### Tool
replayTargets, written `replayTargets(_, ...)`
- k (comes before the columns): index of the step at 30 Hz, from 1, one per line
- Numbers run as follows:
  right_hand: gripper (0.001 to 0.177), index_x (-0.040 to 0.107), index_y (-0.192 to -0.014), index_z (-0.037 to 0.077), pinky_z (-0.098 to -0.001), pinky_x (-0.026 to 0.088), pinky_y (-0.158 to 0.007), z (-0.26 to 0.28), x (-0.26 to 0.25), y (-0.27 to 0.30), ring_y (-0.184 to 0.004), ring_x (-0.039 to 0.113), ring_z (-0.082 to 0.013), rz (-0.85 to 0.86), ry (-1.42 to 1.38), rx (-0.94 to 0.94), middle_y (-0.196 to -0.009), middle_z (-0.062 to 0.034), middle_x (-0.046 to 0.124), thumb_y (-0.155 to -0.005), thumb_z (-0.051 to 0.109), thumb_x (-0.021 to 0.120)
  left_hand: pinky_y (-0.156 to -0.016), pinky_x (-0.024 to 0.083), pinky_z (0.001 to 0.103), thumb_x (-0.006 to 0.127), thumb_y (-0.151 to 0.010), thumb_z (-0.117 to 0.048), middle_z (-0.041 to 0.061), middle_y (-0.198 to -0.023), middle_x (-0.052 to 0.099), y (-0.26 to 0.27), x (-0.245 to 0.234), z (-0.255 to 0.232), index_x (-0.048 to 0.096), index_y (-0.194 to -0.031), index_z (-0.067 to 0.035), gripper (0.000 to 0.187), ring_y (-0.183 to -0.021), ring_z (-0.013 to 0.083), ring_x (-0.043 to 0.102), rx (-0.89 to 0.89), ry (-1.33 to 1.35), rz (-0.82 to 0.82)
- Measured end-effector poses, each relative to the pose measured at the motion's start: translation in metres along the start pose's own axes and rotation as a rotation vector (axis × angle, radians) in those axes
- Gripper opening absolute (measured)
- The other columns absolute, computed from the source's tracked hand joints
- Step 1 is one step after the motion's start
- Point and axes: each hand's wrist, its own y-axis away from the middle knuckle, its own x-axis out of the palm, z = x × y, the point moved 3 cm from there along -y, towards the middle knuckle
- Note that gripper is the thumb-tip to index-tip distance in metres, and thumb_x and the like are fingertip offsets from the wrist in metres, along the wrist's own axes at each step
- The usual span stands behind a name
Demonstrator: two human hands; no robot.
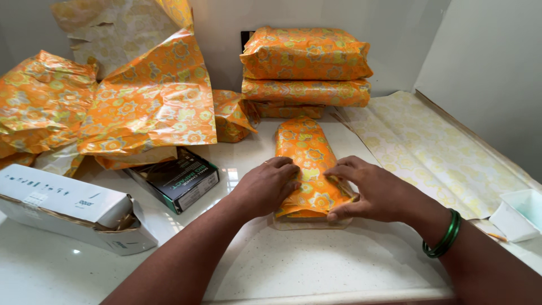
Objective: The person wraps a rectangular box with orange patterned wrapping paper on a white countertop. They fold the paper edges, smooth the surface, and secure the package with clear tape, then stack the finished gift with others.
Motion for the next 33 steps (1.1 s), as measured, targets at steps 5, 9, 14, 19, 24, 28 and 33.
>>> replayTargets(5,0.089,0.054,-0.134,0.018,-0.0403,0.058,-0.084,0.014,-0.002,0.008,-0.098,0.071,-0.0261,0.038,0.167,0.099,-0.115,-0.0073,0.066,-0.065,0.059,0.091,-0.097,0.048,0.045,0.059,-0.099,-0.032,0.013,-0.125,0.066,-0.002,-0.006,-0.008,0.065,-0.121,-0.007,0.034,-0.118,0.0333,0.059,0.004,-0.014,0.003)
replayTargets(9,0.060,0.053,-0.122,0.016,-0.0465,0.057,-0.079,0.024,0.014,0.009,-0.092,0.070,-0.0339,0.022,0.341,0.163,-0.108,-0.0085,0.064,-0.076,0.041,0.081,-0.096,0.049,0.046,0.060,-0.098,-0.031,0.013,-0.118,0.067,0.000,-0.016,-0.019,0.067,-0.118,-0.008,0.031,-0.116,0.0335,0.060,0.001,-0.054,0.020)
replayTargets(14,0.043,0.053,-0.113,0.012,-0.0474,0.057,-0.072,0.026,0.021,0.014,-0.083,0.068,-0.0361,-0.045,0.326,0.154,-0.106,-0.0120,0.059,-0.080,0.026,0.077,-0.102,0.047,0.042,0.061,-0.090,-0.017,0.011,-0.134,0.059,0.005,-0.022,-0.028,0.063,-0.130,-0.014,0.040,-0.122,0.0311,0.058,-0.126,-0.127,0.254)
replayTargets(19,0.040,0.054,-0.109,0.009,-0.0450,0.058,-0.075,0.028,0.019,0.017,-0.090,0.068,-0.0339,-0.129,0.448,0.184,-0.100,-0.0121,0.059,-0.074,0.013,0.073,-0.108,0.044,0.039,0.065,-0.075,-0.005,0.009,-0.144,0.055,0.013,-0.034,-0.029,0.057,-0.139,-0.012,0.065,-0.130,0.0287,0.055,-0.061,-0.018,0.323)
replayTargets(24,0.055,0.059,-0.120,0.014,-0.0438,0.056,-0.080,0.018,0.015,0.014,-0.094,0.068,-0.0308,0.099,0.258,0.233,-0.107,-0.0092,0.064,-0.080,0.043,0.082,-0.109,0.044,0.037,0.071,-0.070,-0.010,0.007,-0.146,0.052,0.013,-0.038,-0.021,0.057,-0.142,-0.015,0.074,-0.130,0.0280,0.054,-0.052,0.087,0.399)
replayTargets(28,0.053,0.066,-0.117,0.015,-0.0359,0.062,-0.077,-0.004,-0.015,0.018,-0.088,0.075,-0.0215,0.151,-0.054,0.156,-0.097,-0.0048,0.078,-0.076,0.045,0.082,-0.111,0.044,0.037,0.074,-0.073,-0.013,0.008,-0.146,0.055,0.013,-0.044,-0.014,0.057,-0.139,-0.013,0.069,-0.134,0.0296,0.054,0.031,0.092,0.389)
replayTargets(33,0.044,0.067,-0.109,0.014,-0.0356,0.062,-0.075,-0.026,-0.026,0.019,-0.086,0.076,-0.0197,0.243,-0.072,0.204,-0.090,-0.0032,0.081,-0.077,0.041,0.081,-0.111,0.041,0.039,0.078,-0.071,-0.017,0.008,-0.152,0.047,0.015,-0.046,-0.020,0.051,-0.144,-0.015,0.078,-0.135,0.0312,0.050,0.009,0.111,0.413)
